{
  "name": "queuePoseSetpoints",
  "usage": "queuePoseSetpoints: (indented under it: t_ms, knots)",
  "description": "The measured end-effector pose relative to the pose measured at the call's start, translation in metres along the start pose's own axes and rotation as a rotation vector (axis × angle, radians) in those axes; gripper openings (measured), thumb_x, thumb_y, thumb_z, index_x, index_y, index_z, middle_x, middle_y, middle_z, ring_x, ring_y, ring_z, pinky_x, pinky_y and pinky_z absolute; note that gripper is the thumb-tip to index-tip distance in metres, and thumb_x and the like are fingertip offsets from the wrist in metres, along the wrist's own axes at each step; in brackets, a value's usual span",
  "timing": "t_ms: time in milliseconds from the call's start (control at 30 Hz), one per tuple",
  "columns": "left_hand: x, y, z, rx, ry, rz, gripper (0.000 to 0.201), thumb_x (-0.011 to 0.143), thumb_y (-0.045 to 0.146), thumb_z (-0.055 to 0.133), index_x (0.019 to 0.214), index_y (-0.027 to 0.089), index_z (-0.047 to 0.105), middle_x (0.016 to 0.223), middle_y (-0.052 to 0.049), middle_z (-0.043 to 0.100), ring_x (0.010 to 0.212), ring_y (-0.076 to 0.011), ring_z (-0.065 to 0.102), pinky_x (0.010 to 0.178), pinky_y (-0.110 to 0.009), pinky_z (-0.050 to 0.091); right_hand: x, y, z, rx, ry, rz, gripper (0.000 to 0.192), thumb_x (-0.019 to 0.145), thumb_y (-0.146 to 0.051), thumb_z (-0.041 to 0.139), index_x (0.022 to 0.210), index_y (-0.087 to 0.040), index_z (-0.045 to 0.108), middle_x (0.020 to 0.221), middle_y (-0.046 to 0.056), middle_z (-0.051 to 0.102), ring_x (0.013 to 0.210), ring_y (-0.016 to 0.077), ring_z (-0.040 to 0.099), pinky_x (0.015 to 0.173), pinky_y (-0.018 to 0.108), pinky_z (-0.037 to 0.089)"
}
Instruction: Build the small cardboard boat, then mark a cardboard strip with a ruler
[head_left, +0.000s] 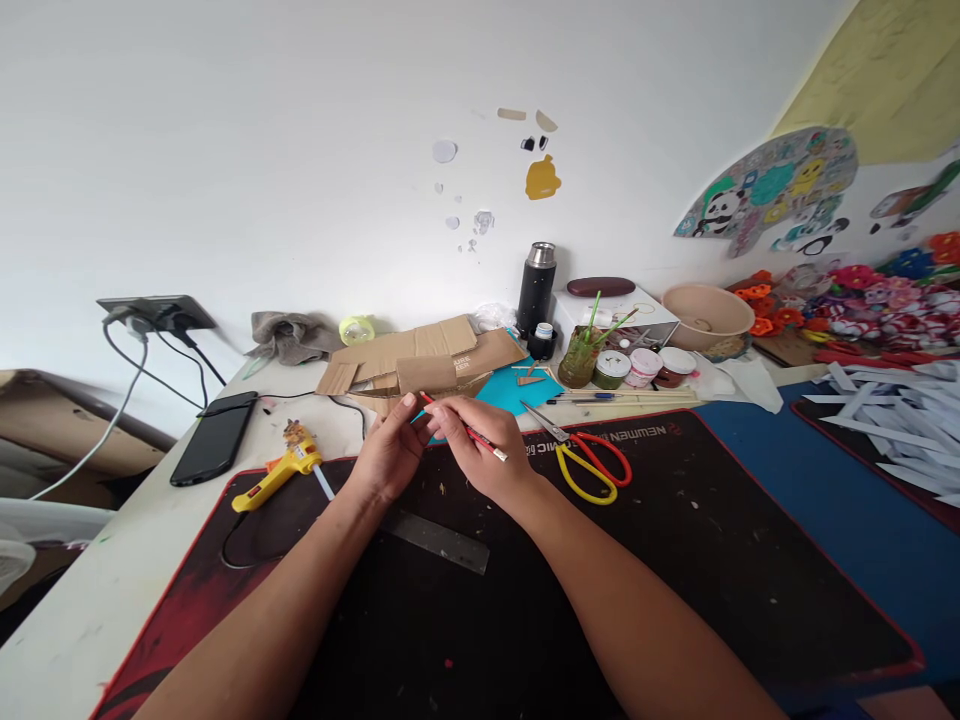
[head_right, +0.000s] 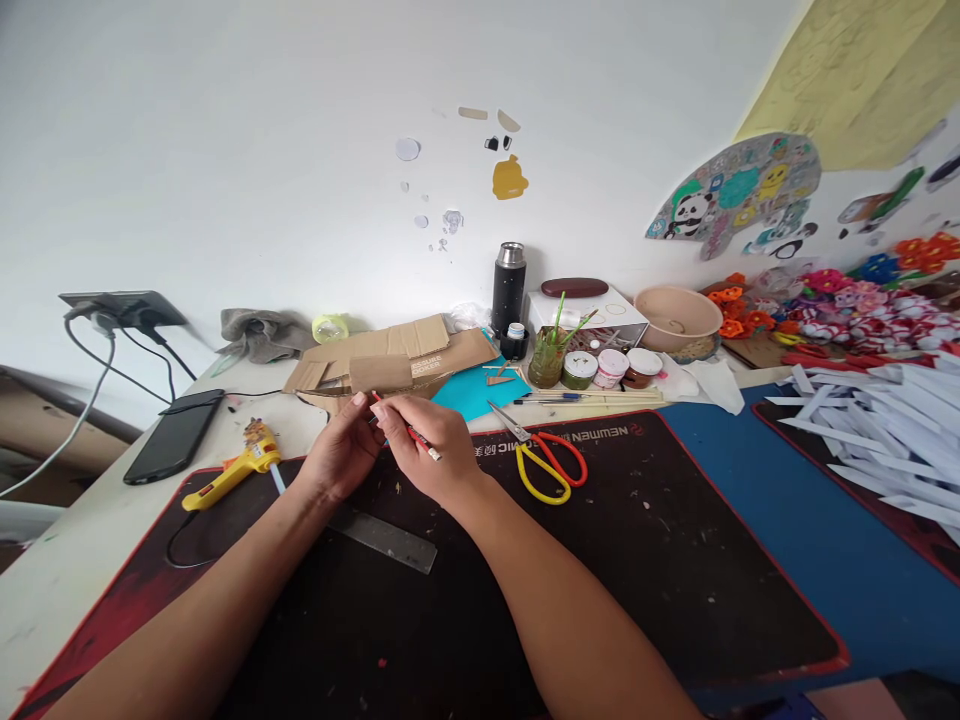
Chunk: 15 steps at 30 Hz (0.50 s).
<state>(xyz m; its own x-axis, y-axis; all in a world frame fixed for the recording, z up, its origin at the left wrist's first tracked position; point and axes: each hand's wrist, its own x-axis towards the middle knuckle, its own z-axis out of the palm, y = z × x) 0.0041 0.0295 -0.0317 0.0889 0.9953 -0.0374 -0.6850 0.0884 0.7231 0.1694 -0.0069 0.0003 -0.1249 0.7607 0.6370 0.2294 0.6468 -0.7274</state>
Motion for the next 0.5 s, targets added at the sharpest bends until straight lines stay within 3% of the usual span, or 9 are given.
queuePoseSetpoints:
  t_ms: [500]
  knots:
    - [0.0024, -0.0012, -0.0029, 0.013, -0.009, -0.002, 0.044, 0.073, 0.039, 0.110, 0.100, 0.016, 0.083, 0.095, -0.005, 0.086, 0.084, -0.0203, 0.081, 0.078, -0.030, 0.068, 0.0004, 0.0022, 0.0002, -0.048, 0.011, -0.089, 0.028, 0.121, -0.033, 0.054, 0.110, -0.023, 0.077, 0.096, 0.006, 0.086, 0.081, 0.0196, 0.083, 0.078, 0.030, 0.062]
